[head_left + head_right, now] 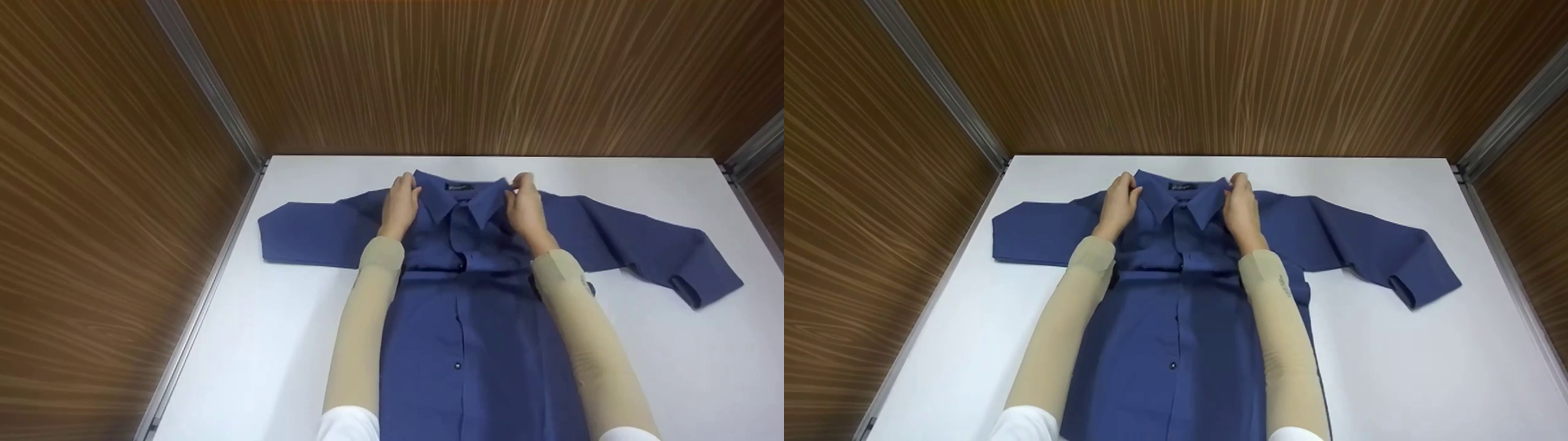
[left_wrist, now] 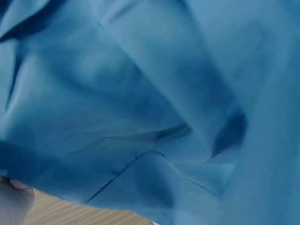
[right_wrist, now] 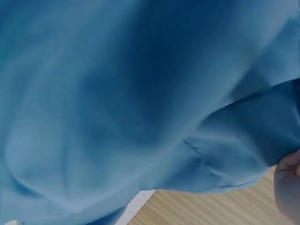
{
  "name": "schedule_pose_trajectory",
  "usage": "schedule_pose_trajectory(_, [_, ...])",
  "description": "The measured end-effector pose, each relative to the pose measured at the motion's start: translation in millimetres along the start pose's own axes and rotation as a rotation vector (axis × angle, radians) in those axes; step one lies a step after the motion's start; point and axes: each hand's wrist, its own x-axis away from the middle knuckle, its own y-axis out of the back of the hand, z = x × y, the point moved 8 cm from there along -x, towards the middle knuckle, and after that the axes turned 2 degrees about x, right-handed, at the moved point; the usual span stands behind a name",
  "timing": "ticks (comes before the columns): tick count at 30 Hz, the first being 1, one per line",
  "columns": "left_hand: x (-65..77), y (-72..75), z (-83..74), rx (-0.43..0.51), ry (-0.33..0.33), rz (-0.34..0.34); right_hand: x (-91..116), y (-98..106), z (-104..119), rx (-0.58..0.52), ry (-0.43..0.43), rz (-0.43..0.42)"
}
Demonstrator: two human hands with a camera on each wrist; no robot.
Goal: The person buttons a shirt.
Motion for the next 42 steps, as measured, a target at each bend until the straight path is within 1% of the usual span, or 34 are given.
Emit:
schedule_pose_trajectory(2, [1.7,-8.6,4.8,-0.027,0.026,0.035,3,-10,2,0.044,0.022,0.017])
schedule_pose_trajectory(3, [3.3,-14.3,7.9,-0.043,0.046,0.068,5,-16,3,0.065,0.026,0.038])
schedule_pose_trajectory(6, [12.0,-35.8,16.3,-0.103,0.114,0.206,13,-34,1,0.101,0.007,0.123])
schedule_pose_trajectory(8, [19.1,-49.2,18.4,-0.181,0.137,0.284,19,-45,3,0.133,0.016,0.181])
schedule_pose_trajectory(9, [22.4,-54.1,18.0,-0.224,0.138,0.305,22,-50,4,0.151,0.027,0.212])
schedule_pose_trajectory(10, [25.1,-58.2,16.4,-0.272,0.124,0.314,25,-56,7,0.167,0.046,0.247])
schedule_pose_trajectory(11, [27.4,-62.3,13.5,-0.323,0.091,0.318,29,-63,11,0.181,0.076,0.289])
schedule_pose_trajectory(13, [34.0,-72.1,5.4,-0.398,0.019,0.368,38,-77,20,0.207,0.147,0.391])
schedule_pose_trajectory(15, [43.0,-84.8,-1.0,-0.434,-0.042,0.467,48,-94,25,0.214,0.194,0.535])
schedule_pose_trajectory(16, [48.5,-91.8,-2.9,-0.439,-0.062,0.535,54,-102,27,0.212,0.202,0.619])
schedule_pose_trajectory(17, [54.2,-98.3,-3.4,-0.431,-0.065,0.606,60,-109,26,0.22,0.194,0.708])
schedule_pose_trajectory(18, [60.0,-103.7,-2.7,-0.416,-0.049,0.675,66,-115,24,0.234,0.175,0.788])
schedule_pose_trajectory(19, [64.5,-107.5,-1.1,-0.409,-0.033,0.72,72,-120,22,0.252,0.143,0.858])
schedule_pose_trajectory(20, [68.3,-110.5,1.1,-0.405,-0.01,0.756,76,-124,18,0.278,0.105,0.916])
schedule_pose_trajectory(22, [72.8,-113.5,4.6,-0.405,0.022,0.786,83,-127,11,0.336,0.029,0.982])
schedule_pose_trajectory(23, [74.1,-114.3,5.9,-0.408,0.033,0.791,85,-127,8,0.363,-0.003,0.997])
schedule_pose_trajectory(25, [76.3,-115.8,7.3,-0.426,0.038,0.799,86,-128,6,0.391,-0.04,1.001])
schedule_pose_trajectory(29, [77.4,-118.2,8.0,-0.489,0.046,0.799,88,-129,4,0.413,-0.09,1.006])
schedule_pose_trajectory(30, [77.3,-118.5,8.9,-0.499,0.064,0.794,88,-129,4,0.417,-0.097,1.006])
schedule_pose_trajectory(34, [76.9,-116.0,16.1,-0.526,0.174,0.759,85,-131,3,0.442,-0.128,0.996])
schedule_pose_trajectory(36, [76.6,-113.9,19.2,-0.562,0.197,0.744,82,-132,2,0.456,-0.129,0.97])
schedule_pose_trajectory(40, [75.4,-111.9,19.9,-0.682,0.151,0.735,73,-133,0,0.479,-0.133,0.864])
schedule_pose_trajectory(42, [74.9,-112.1,17.6,-0.716,0.122,0.74,69,-134,-1,0.467,-0.145,0.803])
